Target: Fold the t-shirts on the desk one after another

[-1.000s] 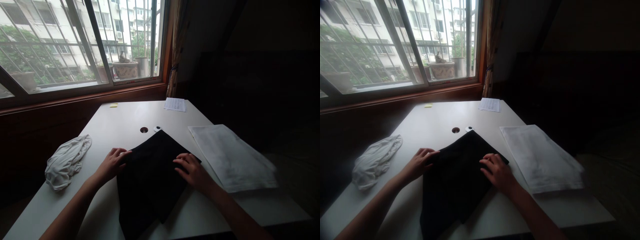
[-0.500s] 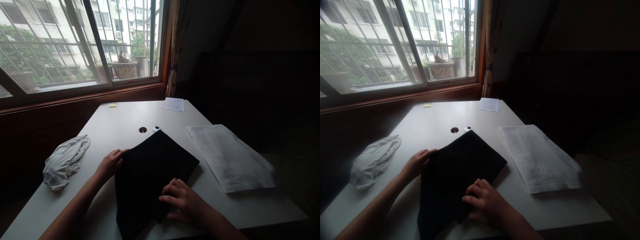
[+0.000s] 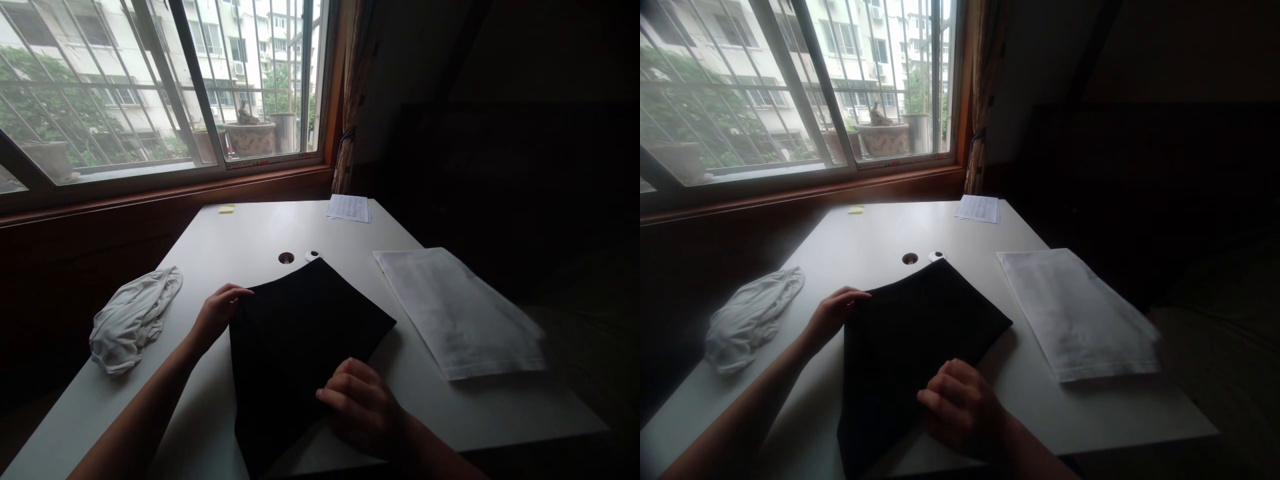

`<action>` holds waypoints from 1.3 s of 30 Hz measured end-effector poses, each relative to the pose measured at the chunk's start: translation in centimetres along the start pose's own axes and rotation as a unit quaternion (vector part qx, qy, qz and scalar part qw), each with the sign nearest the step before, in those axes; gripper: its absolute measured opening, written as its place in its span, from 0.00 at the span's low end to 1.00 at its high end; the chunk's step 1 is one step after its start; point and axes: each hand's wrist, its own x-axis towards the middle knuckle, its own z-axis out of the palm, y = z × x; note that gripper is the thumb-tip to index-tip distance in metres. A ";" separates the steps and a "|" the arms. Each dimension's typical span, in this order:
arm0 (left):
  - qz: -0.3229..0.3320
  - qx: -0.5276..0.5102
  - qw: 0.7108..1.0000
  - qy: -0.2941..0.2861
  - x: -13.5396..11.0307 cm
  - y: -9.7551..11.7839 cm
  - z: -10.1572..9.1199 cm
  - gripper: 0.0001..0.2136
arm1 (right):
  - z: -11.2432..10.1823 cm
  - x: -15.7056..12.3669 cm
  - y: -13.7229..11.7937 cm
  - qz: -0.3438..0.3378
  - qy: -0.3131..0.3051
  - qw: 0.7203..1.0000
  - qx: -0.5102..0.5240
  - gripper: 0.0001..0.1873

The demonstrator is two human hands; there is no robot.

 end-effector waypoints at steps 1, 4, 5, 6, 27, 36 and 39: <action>-0.001 -0.006 1.000 0.017 0.1 0.4 -0.5 0.12 | -0.1 0.6 -0.3 -0.007 0.018 1.000 -0.002 0.15; 0.014 -0.013 0.998 0.060 0.3 1.3 -2.2 0.10 | 0.2 2.4 -1.3 -0.040 0.031 0.999 -0.016 0.15; 0.018 -0.012 0.998 0.067 0.3 1.5 -2.8 0.09 | 0.5 2.9 -1.6 -0.055 0.021 0.998 -0.020 0.14; 0.021 -0.011 0.997 0.069 0.1 1.5 -3.4 0.09 | 0.9 3.2 -1.9 -0.072 0.007 0.997 -0.023 0.13; -0.194 -0.157 0.968 0.033 -2.7 -0.6 -4.0 0.18 | 5.1 2.6 -3.6 -0.096 -0.096 0.991 -0.004 0.06; -0.049 0.152 0.987 0.002 -3.1 -1.4 -3.6 0.15 | 5.2 3.0 -1.9 -0.063 -0.195 0.976 0.070 0.12; 0.056 0.267 0.962 -0.030 -1.8 0.2 -1.6 0.18 | 4.0 3.2 1.1 0.030 -0.165 0.985 0.024 0.10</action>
